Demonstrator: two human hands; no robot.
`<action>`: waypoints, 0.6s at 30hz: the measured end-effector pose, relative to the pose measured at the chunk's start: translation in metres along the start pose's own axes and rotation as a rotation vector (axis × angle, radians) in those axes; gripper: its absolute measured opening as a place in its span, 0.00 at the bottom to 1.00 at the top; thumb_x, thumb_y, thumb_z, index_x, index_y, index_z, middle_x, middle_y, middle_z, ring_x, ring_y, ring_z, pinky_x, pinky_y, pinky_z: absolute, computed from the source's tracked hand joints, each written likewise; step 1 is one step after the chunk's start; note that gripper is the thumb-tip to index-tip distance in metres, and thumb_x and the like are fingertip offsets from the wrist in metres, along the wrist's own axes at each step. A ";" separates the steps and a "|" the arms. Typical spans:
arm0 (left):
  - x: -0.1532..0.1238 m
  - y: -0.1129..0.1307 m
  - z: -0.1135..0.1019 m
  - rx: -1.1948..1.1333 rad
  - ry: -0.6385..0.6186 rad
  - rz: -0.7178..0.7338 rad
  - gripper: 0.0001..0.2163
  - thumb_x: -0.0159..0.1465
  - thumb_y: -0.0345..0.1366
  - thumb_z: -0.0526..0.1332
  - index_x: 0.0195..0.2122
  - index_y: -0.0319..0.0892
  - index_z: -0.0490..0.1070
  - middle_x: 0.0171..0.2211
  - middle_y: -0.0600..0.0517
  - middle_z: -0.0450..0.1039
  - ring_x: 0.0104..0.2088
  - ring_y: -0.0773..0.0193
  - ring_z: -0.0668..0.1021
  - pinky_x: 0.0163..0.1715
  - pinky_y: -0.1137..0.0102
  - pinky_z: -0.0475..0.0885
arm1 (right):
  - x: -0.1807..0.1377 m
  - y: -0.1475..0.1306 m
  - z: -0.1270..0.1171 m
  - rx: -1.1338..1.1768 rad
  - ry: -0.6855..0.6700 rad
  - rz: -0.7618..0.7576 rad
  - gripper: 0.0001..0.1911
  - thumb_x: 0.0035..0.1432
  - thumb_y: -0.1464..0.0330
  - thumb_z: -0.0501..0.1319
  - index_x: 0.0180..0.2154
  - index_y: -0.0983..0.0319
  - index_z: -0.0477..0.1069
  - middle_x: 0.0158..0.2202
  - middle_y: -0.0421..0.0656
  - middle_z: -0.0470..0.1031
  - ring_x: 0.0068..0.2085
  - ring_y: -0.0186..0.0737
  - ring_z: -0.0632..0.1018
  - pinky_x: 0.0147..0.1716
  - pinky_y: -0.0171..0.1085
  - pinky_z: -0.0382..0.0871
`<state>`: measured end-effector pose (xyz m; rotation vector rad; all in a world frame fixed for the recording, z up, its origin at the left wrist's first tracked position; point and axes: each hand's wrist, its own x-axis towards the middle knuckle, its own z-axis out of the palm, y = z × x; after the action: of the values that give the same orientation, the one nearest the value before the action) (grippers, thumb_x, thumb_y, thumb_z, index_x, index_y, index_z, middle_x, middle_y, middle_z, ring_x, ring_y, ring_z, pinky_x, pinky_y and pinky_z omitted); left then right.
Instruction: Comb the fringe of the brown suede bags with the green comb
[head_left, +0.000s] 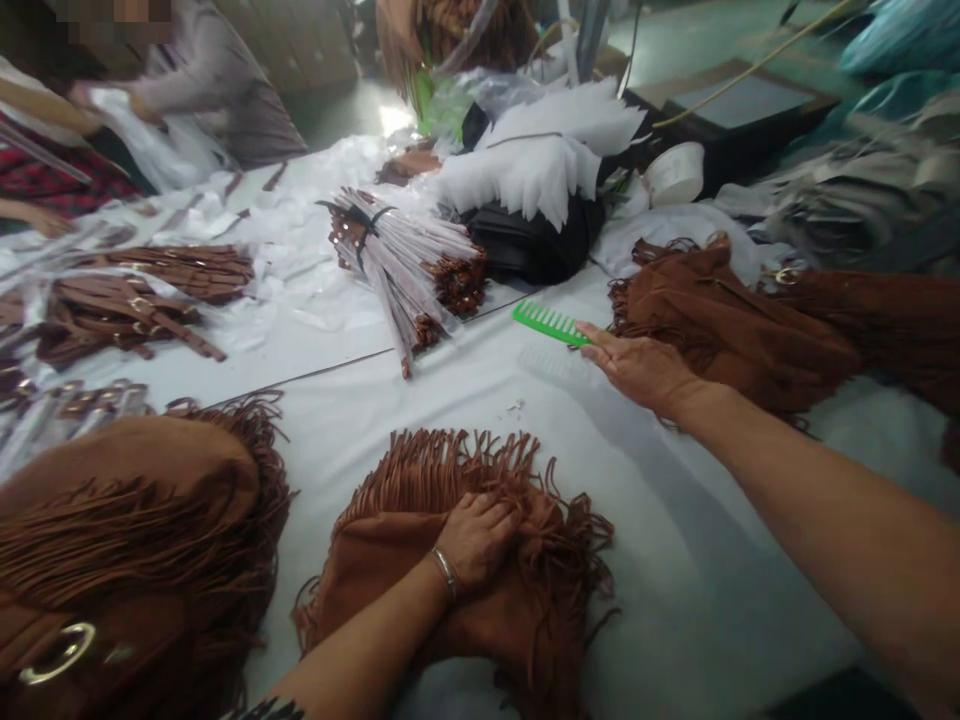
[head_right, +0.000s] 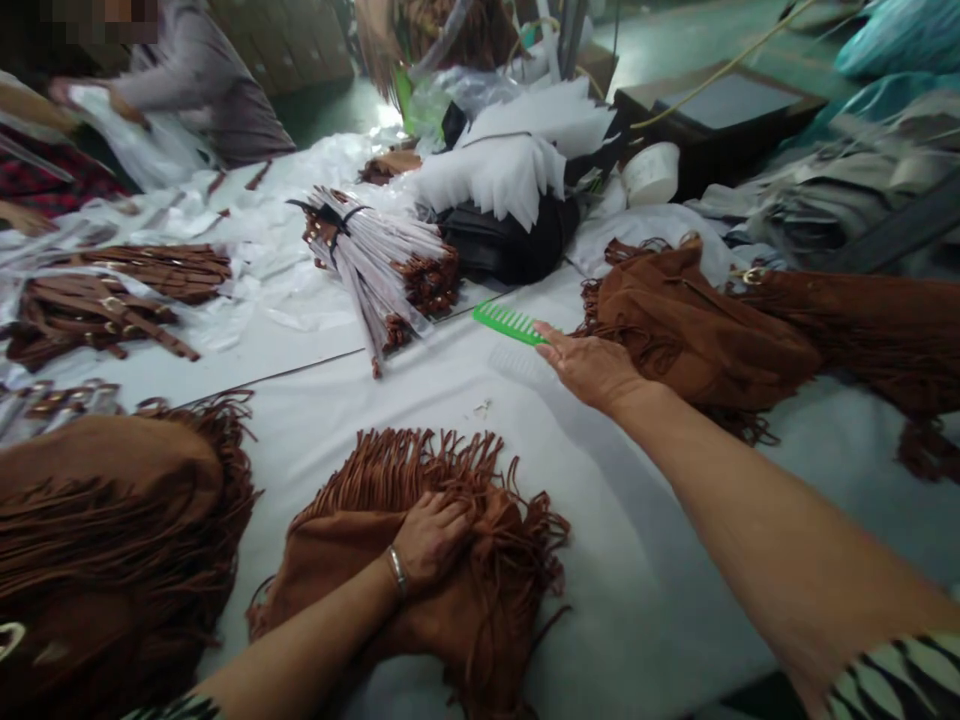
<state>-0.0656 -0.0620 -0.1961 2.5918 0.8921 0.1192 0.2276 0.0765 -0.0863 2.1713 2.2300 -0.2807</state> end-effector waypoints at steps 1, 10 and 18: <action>0.000 0.001 -0.001 0.012 0.000 -0.008 0.15 0.65 0.39 0.50 0.51 0.45 0.64 0.49 0.49 0.68 0.50 0.56 0.65 0.46 0.58 0.60 | -0.013 -0.005 -0.004 0.114 0.000 -0.027 0.27 0.65 0.56 0.43 0.62 0.59 0.52 0.53 0.49 0.69 0.51 0.48 0.72 0.50 0.48 0.63; -0.005 0.001 0.002 0.046 0.006 -0.004 0.16 0.63 0.38 0.52 0.52 0.45 0.65 0.51 0.48 0.67 0.48 0.56 0.65 0.47 0.58 0.60 | -0.258 -0.086 0.092 0.800 -0.354 0.374 0.30 0.64 0.55 0.37 0.62 0.62 0.53 0.57 0.45 0.65 0.57 0.40 0.67 0.55 0.41 0.62; -0.004 0.002 0.001 0.095 0.006 0.010 0.16 0.65 0.37 0.49 0.52 0.45 0.65 0.52 0.49 0.67 0.48 0.55 0.64 0.46 0.58 0.59 | -0.194 -0.042 0.104 0.095 -0.304 0.308 0.27 0.66 0.59 0.39 0.64 0.55 0.46 0.39 0.49 0.77 0.38 0.46 0.78 0.36 0.42 0.72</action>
<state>-0.0674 -0.0657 -0.1958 2.6855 0.9077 0.0893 0.1806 -0.1311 -0.1568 2.2914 1.7305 -0.6654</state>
